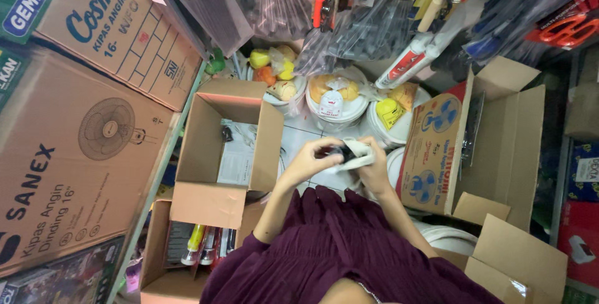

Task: The person wipes different parts of multiple power cables and electrical plugs using a cloth while standing in a storage area.

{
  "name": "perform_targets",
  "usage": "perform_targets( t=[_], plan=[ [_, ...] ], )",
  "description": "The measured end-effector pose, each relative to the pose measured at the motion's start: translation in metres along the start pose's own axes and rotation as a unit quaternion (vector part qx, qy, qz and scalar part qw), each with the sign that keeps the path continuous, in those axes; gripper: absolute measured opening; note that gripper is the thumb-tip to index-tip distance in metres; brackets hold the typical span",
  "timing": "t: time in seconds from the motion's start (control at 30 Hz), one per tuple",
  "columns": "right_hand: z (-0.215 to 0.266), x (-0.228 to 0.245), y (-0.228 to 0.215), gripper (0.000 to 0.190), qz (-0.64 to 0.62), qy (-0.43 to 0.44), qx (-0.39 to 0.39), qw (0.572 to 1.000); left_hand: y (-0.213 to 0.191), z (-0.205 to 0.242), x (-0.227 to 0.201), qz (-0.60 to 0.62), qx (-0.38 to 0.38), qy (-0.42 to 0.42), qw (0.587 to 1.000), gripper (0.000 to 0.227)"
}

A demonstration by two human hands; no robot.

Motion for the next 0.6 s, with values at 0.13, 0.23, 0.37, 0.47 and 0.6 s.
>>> perform_targets(
  t=[0.13,0.23,0.37,0.47,0.6],
  plan=[
    [0.003,0.001,-0.009,0.015,0.017,-0.025,-0.048,0.998,0.015,0.002,-0.013,-0.045,0.022,0.033,0.998,0.035],
    [0.007,0.003,-0.009,0.014,0.034,-0.048,-0.048,0.997,0.017,0.006,-0.040,-0.139,-0.012,0.081,0.987,0.033],
    [0.013,-0.014,-0.022,0.023,-0.056,-0.008,-0.151,0.987,0.022,0.006,-0.069,-0.249,-0.079,0.139,0.955,0.034],
    [0.016,-0.029,-0.033,0.029,-0.137,0.022,-0.227,0.964,0.023,0.005,-0.070,-0.224,-0.126,0.128,0.958,0.039],
    [0.016,-0.038,-0.040,0.033,-0.256,0.047,-0.245,0.934,0.024,0.001,-0.054,-0.148,-0.144,0.084,0.975,0.036]
  ],
)
Point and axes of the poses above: each hand's wrist, its own z-axis away from the middle knuckle, its own y-axis out of the palm, x = y × z, the point moved 8 cm from there along -z, towards the middle knuckle, and after that the axes turned 10 degrees about -z, right-handed, at the moved point
